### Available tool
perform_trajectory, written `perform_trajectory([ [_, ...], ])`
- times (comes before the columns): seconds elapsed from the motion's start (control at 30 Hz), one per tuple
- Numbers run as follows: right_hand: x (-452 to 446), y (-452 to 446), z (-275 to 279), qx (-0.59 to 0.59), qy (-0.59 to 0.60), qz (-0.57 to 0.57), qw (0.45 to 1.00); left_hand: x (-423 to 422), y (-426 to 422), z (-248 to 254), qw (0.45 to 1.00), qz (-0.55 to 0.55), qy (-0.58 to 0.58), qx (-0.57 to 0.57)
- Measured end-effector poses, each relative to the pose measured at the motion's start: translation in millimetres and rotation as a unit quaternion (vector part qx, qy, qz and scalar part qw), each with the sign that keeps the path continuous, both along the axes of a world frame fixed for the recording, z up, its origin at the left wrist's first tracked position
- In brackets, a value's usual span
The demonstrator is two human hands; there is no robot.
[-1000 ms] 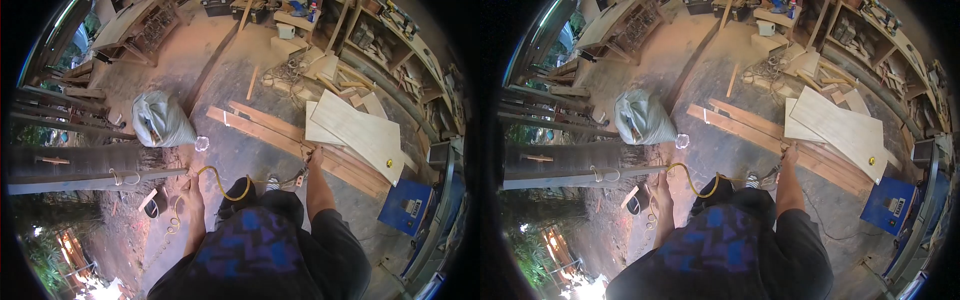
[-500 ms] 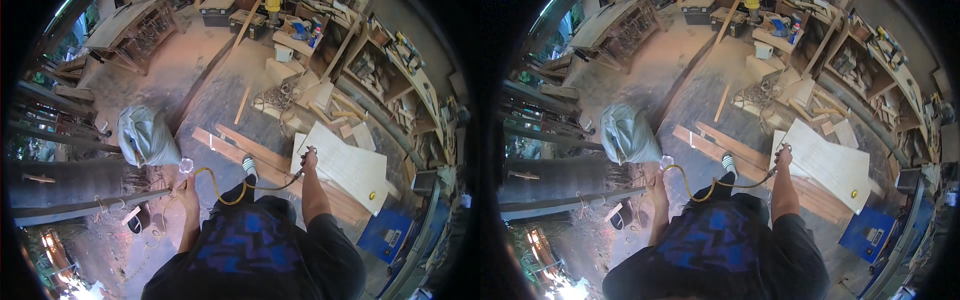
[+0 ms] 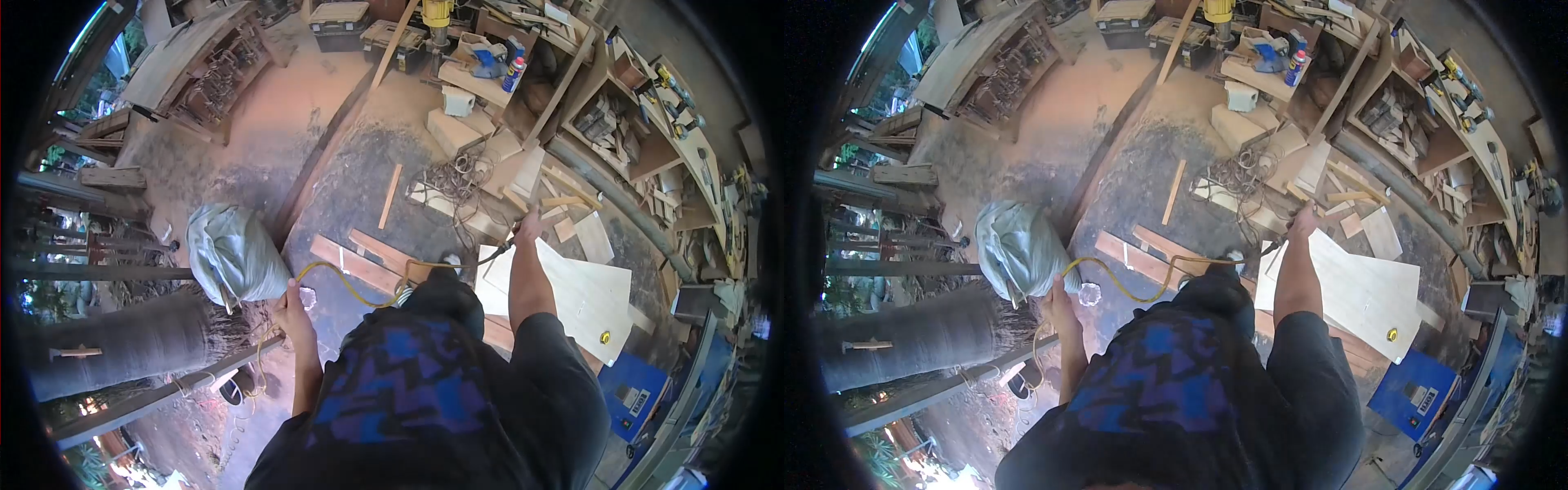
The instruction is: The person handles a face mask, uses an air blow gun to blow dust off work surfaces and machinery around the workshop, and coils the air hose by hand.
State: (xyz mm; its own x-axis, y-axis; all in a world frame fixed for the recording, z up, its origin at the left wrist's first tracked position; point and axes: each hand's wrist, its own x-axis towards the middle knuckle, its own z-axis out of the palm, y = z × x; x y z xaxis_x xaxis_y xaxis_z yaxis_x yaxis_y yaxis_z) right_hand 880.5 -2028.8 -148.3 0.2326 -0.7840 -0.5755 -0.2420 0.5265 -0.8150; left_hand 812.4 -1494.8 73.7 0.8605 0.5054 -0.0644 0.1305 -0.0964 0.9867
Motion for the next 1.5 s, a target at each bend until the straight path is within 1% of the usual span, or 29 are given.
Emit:
perform_trajectory([
  [0.03, 13.1, -11.9, 3.8, -0.017, 0.021, 0.012, 1.0, 7.2, -5.8, -0.4, 1.0, 0.0, -0.002, 0.001],
  [0.13, 54.5, -35.3, 16.8, 0.029, 0.033, 0.033, 0.998, 34.9, -31.4, -1.2, 1.0, 0.011, 0.008, -0.002],
  [0.23, 107.3, -61.0, 7.8, 0.06, 0.018, 0.031, 0.998, 73.3, -64.6, -0.3, 0.999, 0.03, 0.012, 0.021],
  [0.3, 146.3, -78.9, -19.2, 0.063, -0.015, 0.054, 0.996, 104.3, -85.6, -12.3, 0.998, 0.058, 0.01, 0.029],
  [0.33, 164.9, -86.5, -23.2, 0.066, -0.031, 0.067, 0.995, 120.8, -97.9, -12.8, 0.997, 0.073, 0.011, 0.034],
  [0.37, 180.4, -92.8, -23.7, 0.08, -0.03, 0.109, 0.99, 134.9, -109.6, -6.6, 0.995, 0.081, 0.036, 0.053],
  [0.47, 245.9, -105.4, -44.7, 0.102, -0.005, 0.071, 0.992, 167.7, -132.8, 0.9, 0.991, 0.092, 0.077, 0.062],
  [0.5, 267.2, -108.0, -52.4, 0.104, 0.008, 0.069, 0.992, 180.6, -140.1, 3.0, 0.99, 0.098, 0.07, 0.069],
  [0.57, 309.4, -102.0, -48.5, 0.036, 0.098, 0.134, 0.985, 197.9, -157.0, 5.5, 0.989, 0.11, 0.062, 0.081],
  [0.6, 325.8, -100.3, -46.3, 0.001, 0.143, 0.166, 0.976, 204.4, -165.2, 5.2, 0.984, 0.135, 0.073, 0.092],
  [0.63, 348.6, -101.1, -80.8, -0.114, 0.221, 0.17, 0.954, 211.4, -172.5, 4.6, 0.978, 0.16, 0.083, 0.102],
  [0.7, 380.0, -94.8, -114.3, -0.198, 0.2, 0.165, 0.945, 224.2, -188.6, 8.5, 0.97, 0.197, 0.086, 0.112],
  [0.73, 395.2, -90.7, -120.3, -0.241, 0.188, 0.162, 0.938, 228.8, -194.3, 8.3, 0.967, 0.208, 0.085, 0.118],
  [0.77, 402.5, -82.4, -67.5, -0.159, 0.247, 0.24, 0.925, 231.8, -199.4, 7.3, 0.964, 0.219, 0.084, 0.123],
  [0.8, 414.9, -74.6, -50.6, -0.156, 0.25, 0.255, 0.921, 235.3, -205.1, 6.3, 0.961, 0.231, 0.084, 0.128],
  [0.87, 439.0, -63.8, -35.7, -0.151, 0.255, 0.285, 0.912, 245.3, -219.6, 11.6, 0.956, 0.243, 0.101, 0.131],
  [0.9, 454.2, -61.4, -34.3, -0.149, 0.238, 0.309, 0.909, 250.0, -225.5, 13.5, 0.953, 0.248, 0.11, 0.133],
  [1.0, 500.4, -59.2, -40.1, -0.212, 0.217, 0.368, 0.879, 257.5, -233.7, 11.8, 0.951, 0.254, 0.127, 0.12],
  [1.1, 546.7, -60.6, -3.3, -0.224, 0.226, 0.332, 0.888, 262.1, -238.7, 5.8, 0.954, 0.234, 0.126, 0.137],
  [1.2, 588.0, -79.2, -34.3, -0.267, 0.233, 0.328, 0.876, 267.0, -248.9, 7.8, 0.955, 0.216, 0.14, 0.146],
  [1.4, 615.1, -77.6, -61.6, -0.296, 0.229, 0.326, 0.868, 277.0, -260.1, 4.1, 0.951, 0.242, 0.14, 0.129],
  [1.5, 614.2, -64.0, -42.3, -0.273, 0.23, 0.327, 0.875, 278.1, -261.0, 2.1, 0.949, 0.25, 0.151, 0.12],
])
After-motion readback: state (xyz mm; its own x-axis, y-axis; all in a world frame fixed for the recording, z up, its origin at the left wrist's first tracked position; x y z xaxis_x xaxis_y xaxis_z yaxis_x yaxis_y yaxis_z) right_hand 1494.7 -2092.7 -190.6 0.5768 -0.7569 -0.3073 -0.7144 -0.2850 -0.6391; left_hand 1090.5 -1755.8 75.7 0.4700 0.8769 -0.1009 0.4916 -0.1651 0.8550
